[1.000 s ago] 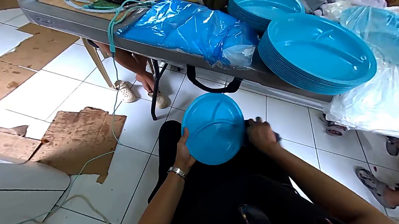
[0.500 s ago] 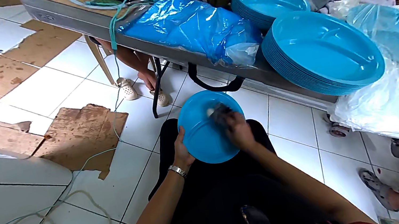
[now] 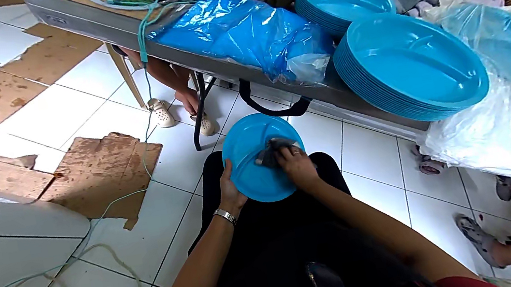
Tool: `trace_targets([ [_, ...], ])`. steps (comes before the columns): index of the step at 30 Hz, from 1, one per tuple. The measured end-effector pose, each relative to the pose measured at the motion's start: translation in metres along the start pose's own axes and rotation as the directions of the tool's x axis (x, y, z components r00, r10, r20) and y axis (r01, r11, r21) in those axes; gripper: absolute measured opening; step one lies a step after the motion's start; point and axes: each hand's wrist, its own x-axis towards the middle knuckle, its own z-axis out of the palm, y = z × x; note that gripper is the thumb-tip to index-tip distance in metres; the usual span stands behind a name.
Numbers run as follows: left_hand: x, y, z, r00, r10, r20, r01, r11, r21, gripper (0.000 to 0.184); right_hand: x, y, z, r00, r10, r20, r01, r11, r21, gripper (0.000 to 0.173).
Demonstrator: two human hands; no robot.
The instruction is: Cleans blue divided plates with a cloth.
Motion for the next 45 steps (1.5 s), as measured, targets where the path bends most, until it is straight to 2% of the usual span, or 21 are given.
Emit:
trace_targets([
  [2, -0.001, 0.0, 0.001, 1.0, 0.021, -0.01, -0.021, 1.0, 0.019, 0.048, -0.002, 0.018, 0.001, 0.981, 0.141, 0.132, -0.137, 0.99, -0.039, 0.041],
  [5, -0.003, 0.0, 0.005, 1.0, -0.003, -0.008, 0.004, 0.997, 0.076, 0.05, -0.015, 0.012, -0.001, 0.937, 0.2, 0.287, -0.181, 0.979, -0.09, 0.035],
  [7, -0.003, 0.0, 0.007, 0.999, 0.024, -0.04, -0.021, 0.998, 0.058, 0.05, -0.022, -0.008, -0.014, 0.888, 0.175, 0.426, -0.17, 0.984, -0.05, 0.033],
  [9, -0.001, -0.001, 0.008, 0.996, 0.051, -0.079, -0.049, 0.998, 0.025, 0.05, -0.026, -0.026, -0.022, 0.881, 0.062, 0.469, -0.128, 0.986, 0.11, 0.033],
  [12, -0.001, -0.001, 0.012, 0.992, 0.027, -0.123, -0.025, 0.999, 0.021, 0.05, -0.03, -0.04, -0.025, 0.916, -0.173, 0.361, -0.036, 0.863, 0.504, 0.036],
  [14, -0.006, 0.003, 0.022, 0.979, 0.004, -0.202, 0.006, 0.999, 0.051, 0.048, -0.029, -0.046, -0.027, 0.934, -0.29, 0.209, 0.082, 0.744, 0.663, 0.04],
  [16, -0.011, 0.01, 0.031, 0.97, 0.004, -0.244, 0.013, 0.998, 0.069, 0.046, -0.032, -0.046, -0.024, 0.929, -0.371, 0.021, 0.278, 0.732, 0.622, 0.041],
  [19, -0.013, 0.028, 0.032, 0.977, 0.048, -0.207, -0.036, 0.997, 0.063, 0.049, -0.035, -0.033, -0.017, 0.869, -0.466, -0.167, 0.493, 0.786, 0.372, 0.041],
  [22, -0.014, 0.053, 0.025, 0.996, 0.081, -0.047, -0.079, 0.996, 0.042, 0.051, -0.037, -0.005, -0.026, 0.916, -0.393, -0.084, 0.402, 0.89, 0.217, 0.041],
  [25, -0.022, 0.064, 0.025, 0.999, 0.041, -0.012, -0.039, 0.986, 0.16, 0.05, -0.028, 0.028, -0.035, 0.989, -0.145, -0.027, 0.148, 0.979, 0.142, 0.037],
  [27, -0.027, 0.062, 0.026, 0.999, 0.014, -0.038, -0.007, 0.983, 0.185, 0.05, -0.022, 0.042, -0.038, 0.991, 0.04, -0.127, -0.013, 0.978, 0.207, 0.033],
  [28, -0.027, 0.06, 0.026, 0.999, 0.013, -0.05, -0.005, 0.986, 0.165, 0.05, -0.022, 0.044, -0.041, 0.975, 0.1, -0.199, -0.044, 0.962, 0.268, 0.032],
  [29, -0.026, 0.058, 0.027, 0.997, 0.027, -0.068, -0.018, 0.991, 0.133, 0.05, -0.025, 0.041, -0.047, 0.964, 0.125, -0.233, -0.037, 0.937, 0.348, 0.031],
  [31, -0.026, 0.054, 0.031, 0.99, 0.062, -0.126, -0.049, 0.993, 0.103, 0.049, -0.038, 0.019, -0.059, 0.977, 0.038, -0.208, 0.072, 0.864, 0.499, 0.032],
  [33, -0.028, 0.052, 0.038, 0.982, 0.075, -0.173, -0.056, 0.992, 0.112, 0.049, -0.051, -0.011, -0.058, 0.964, -0.197, -0.179, 0.263, 0.81, 0.523, 0.033],
  [35, -0.032, 0.056, 0.05, 0.975, 0.063, -0.213, -0.033, 0.989, 0.142, 0.048, -0.054, -0.034, -0.052, 0.896, -0.429, -0.115, 0.43, 0.775, 0.463, 0.044],
  [36, -0.036, 0.062, 0.055, 0.973, 0.053, -0.225, -0.018, 0.987, 0.158, 0.047, -0.053, -0.039, -0.049, 0.863, -0.491, -0.118, 0.492, 0.768, 0.41, 0.049],
  [39, -0.049, 0.092, 0.064, 0.957, 0.105, -0.271, -0.044, 0.974, 0.223, 0.041, -0.045, -0.029, -0.048, 0.828, -0.48, -0.291, 0.551, 0.793, 0.259, 0.044],
  [41, -0.058, 0.115, 0.068, 0.945, 0.108, -0.31, -0.029, 0.969, 0.247, 0.034, -0.037, -0.016, -0.058, 0.814, -0.439, -0.379, 0.549, 0.796, 0.257, 0.034],
  [43, -0.067, 0.13, 0.074, 0.937, 0.078, -0.34, 0.024, 0.958, 0.286, 0.029, -0.032, -0.012, -0.079, 0.802, -0.431, -0.413, 0.581, 0.722, 0.375, 0.027],
  [45, -0.072, 0.132, 0.074, 0.925, 0.185, -0.332, -0.012, 0.887, 0.461, 0.034, -0.032, -0.016, -0.104, 0.812, -0.38, -0.443, 0.583, 0.569, 0.58, 0.021],
])
